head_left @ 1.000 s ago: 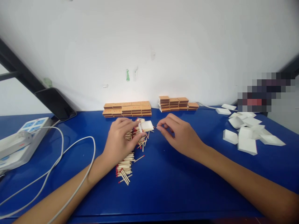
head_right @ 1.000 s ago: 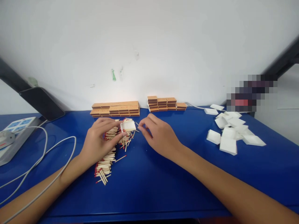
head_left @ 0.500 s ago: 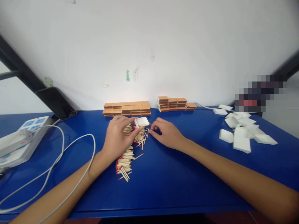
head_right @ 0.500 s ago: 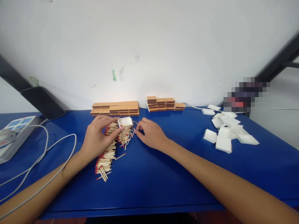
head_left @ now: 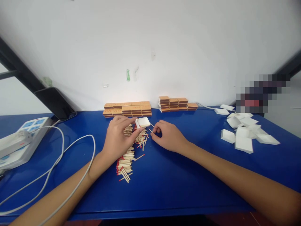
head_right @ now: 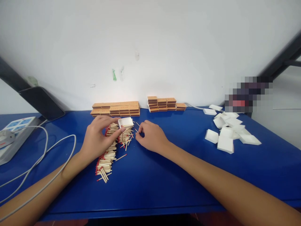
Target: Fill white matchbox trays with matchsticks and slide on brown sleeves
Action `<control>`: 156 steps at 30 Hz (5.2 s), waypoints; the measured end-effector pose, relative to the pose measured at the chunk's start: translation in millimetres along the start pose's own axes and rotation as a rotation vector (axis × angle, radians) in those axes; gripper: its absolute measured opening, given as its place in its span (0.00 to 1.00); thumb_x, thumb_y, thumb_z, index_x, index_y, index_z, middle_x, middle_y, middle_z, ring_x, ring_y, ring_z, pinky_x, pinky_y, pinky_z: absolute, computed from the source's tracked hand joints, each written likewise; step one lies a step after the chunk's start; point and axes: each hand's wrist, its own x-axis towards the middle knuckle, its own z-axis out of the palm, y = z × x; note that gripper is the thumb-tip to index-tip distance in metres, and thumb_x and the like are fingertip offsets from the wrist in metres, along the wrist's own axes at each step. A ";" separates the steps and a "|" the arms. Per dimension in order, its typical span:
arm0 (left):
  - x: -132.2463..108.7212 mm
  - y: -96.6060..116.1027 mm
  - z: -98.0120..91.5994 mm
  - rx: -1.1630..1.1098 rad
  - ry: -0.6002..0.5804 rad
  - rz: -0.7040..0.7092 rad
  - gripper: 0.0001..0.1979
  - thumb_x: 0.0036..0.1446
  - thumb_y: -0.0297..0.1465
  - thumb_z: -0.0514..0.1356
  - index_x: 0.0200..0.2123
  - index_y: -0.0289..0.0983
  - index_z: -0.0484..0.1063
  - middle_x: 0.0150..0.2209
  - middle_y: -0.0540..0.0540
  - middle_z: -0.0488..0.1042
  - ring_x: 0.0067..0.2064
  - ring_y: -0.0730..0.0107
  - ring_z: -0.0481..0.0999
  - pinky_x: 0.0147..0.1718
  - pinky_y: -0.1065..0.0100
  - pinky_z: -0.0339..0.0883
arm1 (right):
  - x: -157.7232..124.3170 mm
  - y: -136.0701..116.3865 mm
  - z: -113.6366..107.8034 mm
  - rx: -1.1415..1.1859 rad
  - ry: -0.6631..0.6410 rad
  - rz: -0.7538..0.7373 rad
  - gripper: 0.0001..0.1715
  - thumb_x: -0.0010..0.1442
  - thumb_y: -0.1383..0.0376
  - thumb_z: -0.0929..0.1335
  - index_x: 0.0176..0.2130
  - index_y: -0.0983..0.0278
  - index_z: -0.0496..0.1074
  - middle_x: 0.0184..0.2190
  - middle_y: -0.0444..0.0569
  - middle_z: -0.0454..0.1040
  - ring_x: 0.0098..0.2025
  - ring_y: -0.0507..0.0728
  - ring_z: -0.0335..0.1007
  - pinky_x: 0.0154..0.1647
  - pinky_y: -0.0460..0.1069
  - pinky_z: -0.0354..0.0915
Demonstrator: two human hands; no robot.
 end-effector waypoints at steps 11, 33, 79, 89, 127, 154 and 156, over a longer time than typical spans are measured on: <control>-1.6 0.8 1.2 -0.025 -0.007 -0.011 0.15 0.63 0.43 0.69 0.46 0.40 0.82 0.39 0.43 0.83 0.44 0.54 0.78 0.45 0.52 0.73 | -9.4 18.3 -21.5 -0.106 -0.142 0.014 0.10 0.69 0.64 0.68 0.33 0.62 0.71 0.36 0.51 0.76 0.34 0.58 0.72 0.34 0.52 0.61; -13.5 7.5 6.8 -0.107 -0.087 0.150 0.19 0.63 0.40 0.70 0.54 0.39 0.80 0.45 0.42 0.84 0.53 0.52 0.77 0.53 0.49 0.68 | -17.9 1.2 -27.1 -0.099 0.106 -0.412 0.11 0.77 0.62 0.60 0.41 0.61 0.66 0.38 0.48 0.72 0.33 0.55 0.72 0.32 0.50 0.66; -2.1 -13.7 -0.3 0.008 0.062 -0.051 0.14 0.63 0.39 0.70 0.49 0.40 0.81 0.43 0.44 0.84 0.47 0.53 0.78 0.48 0.50 0.71 | 5.3 27.7 -42.1 -0.090 -0.339 -0.121 0.07 0.66 0.62 0.70 0.34 0.60 0.74 0.32 0.48 0.78 0.31 0.56 0.71 0.31 0.52 0.60; -2.2 -14.5 1.9 0.018 0.054 -0.025 0.14 0.64 0.40 0.69 0.48 0.39 0.81 0.43 0.43 0.84 0.46 0.54 0.79 0.48 0.51 0.72 | 4.6 19.2 -36.9 -0.155 -0.304 -0.078 0.10 0.69 0.61 0.67 0.34 0.60 0.71 0.35 0.50 0.78 0.33 0.57 0.71 0.33 0.52 0.61; -2.0 -14.4 2.8 0.001 0.041 0.003 0.14 0.64 0.40 0.69 0.48 0.39 0.81 0.42 0.43 0.84 0.46 0.55 0.78 0.47 0.52 0.73 | 20.9 52.9 -48.2 0.077 -0.397 -0.328 0.11 0.72 0.63 0.63 0.48 0.58 0.75 0.44 0.50 0.72 0.40 0.57 0.69 0.42 0.53 0.67; -1.8 -15.1 2.8 0.001 0.038 0.019 0.14 0.64 0.40 0.69 0.48 0.37 0.81 0.41 0.43 0.84 0.45 0.55 0.78 0.46 0.52 0.72 | 6.8 22.4 -46.6 -0.037 -0.398 0.017 0.17 0.69 0.52 0.66 0.37 0.61 0.74 0.35 0.49 0.79 0.33 0.57 0.72 0.33 0.52 0.62; -2.0 -15.3 3.1 -0.003 0.036 0.018 0.14 0.64 0.39 0.68 0.48 0.37 0.81 0.42 0.42 0.84 0.45 0.55 0.78 0.47 0.53 0.72 | 5.8 20.5 -45.5 -0.046 -0.390 0.023 0.17 0.68 0.51 0.68 0.37 0.61 0.75 0.34 0.49 0.79 0.33 0.57 0.72 0.32 0.52 0.62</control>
